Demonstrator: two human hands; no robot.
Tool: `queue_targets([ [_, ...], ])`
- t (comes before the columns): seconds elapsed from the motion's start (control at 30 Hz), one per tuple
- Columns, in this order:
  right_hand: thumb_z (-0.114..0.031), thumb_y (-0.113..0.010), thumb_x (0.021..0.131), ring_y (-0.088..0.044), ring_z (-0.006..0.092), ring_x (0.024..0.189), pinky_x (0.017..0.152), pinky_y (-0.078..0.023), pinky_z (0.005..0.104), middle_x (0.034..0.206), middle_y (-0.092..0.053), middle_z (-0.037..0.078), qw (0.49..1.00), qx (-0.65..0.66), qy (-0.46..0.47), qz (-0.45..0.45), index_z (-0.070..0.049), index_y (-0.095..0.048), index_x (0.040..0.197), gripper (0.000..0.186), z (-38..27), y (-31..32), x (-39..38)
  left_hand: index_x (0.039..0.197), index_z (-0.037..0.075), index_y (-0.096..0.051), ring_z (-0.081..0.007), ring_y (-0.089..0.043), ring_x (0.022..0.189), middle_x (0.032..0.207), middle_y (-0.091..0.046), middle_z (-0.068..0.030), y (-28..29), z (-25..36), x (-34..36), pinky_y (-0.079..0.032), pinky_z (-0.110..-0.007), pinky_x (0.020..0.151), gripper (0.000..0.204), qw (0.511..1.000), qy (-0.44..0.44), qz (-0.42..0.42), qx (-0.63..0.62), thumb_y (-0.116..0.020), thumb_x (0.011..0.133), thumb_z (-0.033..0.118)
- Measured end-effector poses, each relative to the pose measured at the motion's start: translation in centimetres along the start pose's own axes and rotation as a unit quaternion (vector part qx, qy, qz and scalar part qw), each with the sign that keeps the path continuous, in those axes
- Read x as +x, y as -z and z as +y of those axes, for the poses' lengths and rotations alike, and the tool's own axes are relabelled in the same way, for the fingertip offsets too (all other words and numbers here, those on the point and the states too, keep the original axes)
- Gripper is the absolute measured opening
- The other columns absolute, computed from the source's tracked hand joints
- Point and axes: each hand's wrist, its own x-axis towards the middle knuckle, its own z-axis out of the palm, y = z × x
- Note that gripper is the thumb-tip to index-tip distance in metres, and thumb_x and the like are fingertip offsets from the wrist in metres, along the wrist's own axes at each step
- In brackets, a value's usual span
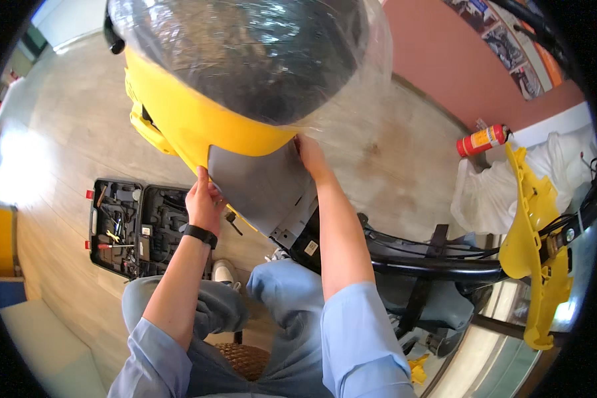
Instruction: The recorder uses a power drill and hand tools to assemble or repair the body panels and internal components of an electric scooter.
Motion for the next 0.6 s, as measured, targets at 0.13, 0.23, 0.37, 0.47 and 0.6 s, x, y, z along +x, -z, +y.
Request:
queue_targets([
  [0.13,-0.026,-0.034,0.096,-0.058,0.0276,0.097,0.087,-0.042,0.0358,0.106,-0.063,0.015,0.982,0.080,-0.158,-0.062,-0.005,-0.058,0.115,0.038,-1.3,-1.4,2.2,0.067,0.011,-0.047,-0.0105,-0.047,0.054,0.060,-0.045,0.0017,2.4,1.0,0.3,-0.044,-0.027,0.054,0.049,1.000,0.022,-0.002,-0.009,-0.057,0.086,0.055],
  [0.23,-0.027,-0.027,0.097,-0.057,0.0323,0.104,0.091,-0.041,0.0395,0.111,-0.062,0.017,0.975,-0.172,-0.107,-0.094,-0.007,-0.057,0.116,0.041,1.9,-0.1,2.5,0.066,0.012,-0.045,-0.0103,-0.046,0.054,0.057,-0.043,0.0026,0.6,0.3,0.1,-0.041,-0.027,0.052,0.050,0.999,0.037,0.002,-0.002,-0.057,0.085,0.056],
  [0.37,-0.034,-0.022,0.098,-0.051,0.0375,0.114,0.097,-0.039,0.0435,0.118,-0.058,0.019,0.948,-0.303,0.019,-0.091,-0.005,-0.055,0.119,0.049,3.9,-0.3,2.6,0.064,0.015,-0.042,-0.0100,-0.043,0.054,0.057,-0.041,0.0045,0.4,0.1,0.0,-0.035,-0.026,0.052,0.049,0.999,0.030,0.009,-0.038,-0.057,0.085,0.058],
  [0.47,-0.038,-0.021,0.098,-0.051,0.0388,0.114,0.098,-0.038,0.0446,0.120,-0.057,0.020,0.941,-0.330,0.003,-0.079,-0.004,-0.056,0.119,0.054,4.4,-1.2,3.5,0.063,0.017,-0.040,-0.0104,-0.043,0.059,0.060,-0.041,0.0051,0.6,0.4,0.4,-0.035,-0.025,0.056,0.049,0.998,0.043,0.008,-0.054,-0.058,0.083,0.059],
  [0.6,-0.043,-0.022,0.095,-0.053,0.0393,0.111,0.098,-0.039,0.0452,0.119,-0.057,0.020,0.933,-0.347,-0.090,-0.043,-0.001,-0.062,0.112,0.060,3.8,-1.4,3.3,0.065,0.016,-0.046,-0.0101,-0.045,0.063,0.062,-0.045,0.0054,0.3,0.5,0.0,-0.037,-0.026,0.062,0.048,0.998,0.053,0.005,-0.041,-0.059,0.082,0.059],
])
